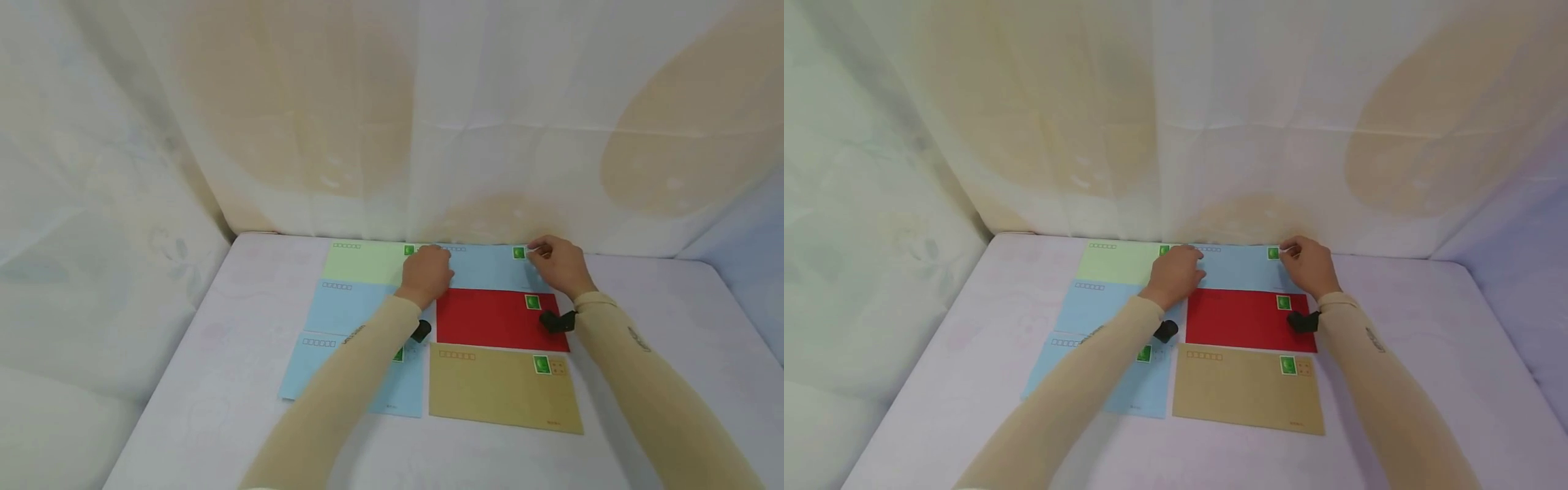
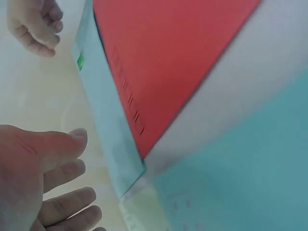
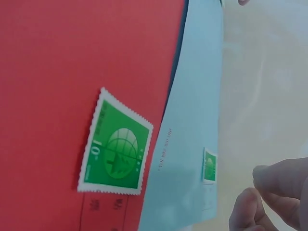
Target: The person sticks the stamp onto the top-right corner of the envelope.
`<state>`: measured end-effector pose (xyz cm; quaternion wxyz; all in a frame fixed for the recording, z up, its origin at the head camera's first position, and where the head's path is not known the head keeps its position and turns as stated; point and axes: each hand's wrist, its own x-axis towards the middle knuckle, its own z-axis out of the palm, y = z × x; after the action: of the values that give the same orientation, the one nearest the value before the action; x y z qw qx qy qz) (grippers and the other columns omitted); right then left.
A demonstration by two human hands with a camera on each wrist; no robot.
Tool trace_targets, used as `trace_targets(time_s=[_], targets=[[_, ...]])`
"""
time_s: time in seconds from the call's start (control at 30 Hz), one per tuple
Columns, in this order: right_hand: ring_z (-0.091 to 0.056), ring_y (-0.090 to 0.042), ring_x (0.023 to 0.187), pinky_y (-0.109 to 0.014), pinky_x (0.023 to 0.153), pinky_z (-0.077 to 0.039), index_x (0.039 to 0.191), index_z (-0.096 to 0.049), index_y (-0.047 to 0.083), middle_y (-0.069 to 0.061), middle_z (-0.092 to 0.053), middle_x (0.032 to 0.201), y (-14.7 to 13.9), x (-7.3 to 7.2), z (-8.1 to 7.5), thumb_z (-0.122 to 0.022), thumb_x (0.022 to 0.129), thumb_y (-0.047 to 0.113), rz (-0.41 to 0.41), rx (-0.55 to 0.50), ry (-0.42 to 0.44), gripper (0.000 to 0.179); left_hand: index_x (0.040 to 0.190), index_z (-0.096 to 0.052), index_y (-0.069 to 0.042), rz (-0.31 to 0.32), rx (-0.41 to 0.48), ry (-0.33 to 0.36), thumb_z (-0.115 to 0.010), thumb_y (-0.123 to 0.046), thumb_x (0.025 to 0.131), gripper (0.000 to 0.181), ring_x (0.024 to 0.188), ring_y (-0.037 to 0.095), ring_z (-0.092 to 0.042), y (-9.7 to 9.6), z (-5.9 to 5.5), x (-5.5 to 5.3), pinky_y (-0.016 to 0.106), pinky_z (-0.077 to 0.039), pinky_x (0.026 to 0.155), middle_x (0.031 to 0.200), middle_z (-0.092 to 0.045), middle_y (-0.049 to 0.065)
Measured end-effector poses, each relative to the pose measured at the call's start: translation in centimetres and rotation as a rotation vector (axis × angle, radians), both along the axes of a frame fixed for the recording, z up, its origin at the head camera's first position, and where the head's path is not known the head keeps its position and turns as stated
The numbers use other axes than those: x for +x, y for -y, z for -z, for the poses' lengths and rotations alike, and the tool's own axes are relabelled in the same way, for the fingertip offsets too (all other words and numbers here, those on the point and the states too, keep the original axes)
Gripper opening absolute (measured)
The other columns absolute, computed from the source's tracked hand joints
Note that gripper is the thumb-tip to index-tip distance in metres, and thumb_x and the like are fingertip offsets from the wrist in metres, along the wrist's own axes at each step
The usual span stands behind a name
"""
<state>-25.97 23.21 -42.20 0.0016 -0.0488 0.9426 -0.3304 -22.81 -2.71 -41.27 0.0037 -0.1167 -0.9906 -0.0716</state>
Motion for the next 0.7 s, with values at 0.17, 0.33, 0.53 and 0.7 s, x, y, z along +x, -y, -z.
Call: trace_targets(time_s=[0.17, 0.33, 0.53, 0.7], targets=[[-0.057, -0.042, 0.105, -0.055, 0.086, -0.053, 0.125, -0.061, -0.004, -0.027, -0.062, 0.115, 0.0, 0.6, -0.3, -0.052, 0.102, 0.019, 0.015, 0.007, -0.022, 0.034, 0.128, -0.070, -0.015, -0.027, 0.053, 0.019, -0.068, -0.033, 0.097, 0.036, 0.109, 0.016, -0.066, 1.2, -0.5, 0.1, 0.030, -0.059, 0.079, 0.124, -0.070, 0.000], [-0.057, -0.043, 0.104, -0.057, 0.087, -0.052, 0.123, -0.061, -0.005, -0.027, -0.063, 0.113, -0.3, 1.3, -0.5, -0.052, 0.102, 0.019, 0.001, 0.011, -0.061, 0.033, 0.130, -0.069, -0.014, -0.044, 0.100, 0.022, -0.067, -0.032, 0.098, 0.037, 0.115, 0.018, -0.064, 2.8, -0.9, 0.5, 0.032, -0.059, 0.083, 0.130, -0.068, 0.002], [-0.057, -0.043, 0.103, -0.057, 0.084, -0.051, 0.123, -0.060, -0.006, -0.028, -0.062, 0.115, -0.8, 2.6, -1.3, -0.053, 0.102, 0.019, -0.008, 0.026, -0.105, 0.034, 0.131, -0.068, -0.012, -0.062, 0.153, 0.023, -0.066, -0.032, 0.098, 0.038, 0.121, 0.020, -0.062, 4.9, -1.1, 0.8, 0.035, -0.057, 0.089, 0.134, -0.065, 0.003], [-0.057, -0.043, 0.103, -0.056, 0.082, -0.050, 0.125, -0.059, -0.007, -0.029, -0.060, 0.117, -1.0, 3.5, -1.6, -0.053, 0.102, 0.018, -0.012, 0.030, -0.122, 0.035, 0.132, -0.066, -0.010, -0.066, 0.180, 0.027, -0.066, -0.032, 0.099, 0.040, 0.125, 0.022, -0.060, 6.5, -1.8, 1.5, 0.038, -0.057, 0.091, 0.137, -0.063, 0.006]])
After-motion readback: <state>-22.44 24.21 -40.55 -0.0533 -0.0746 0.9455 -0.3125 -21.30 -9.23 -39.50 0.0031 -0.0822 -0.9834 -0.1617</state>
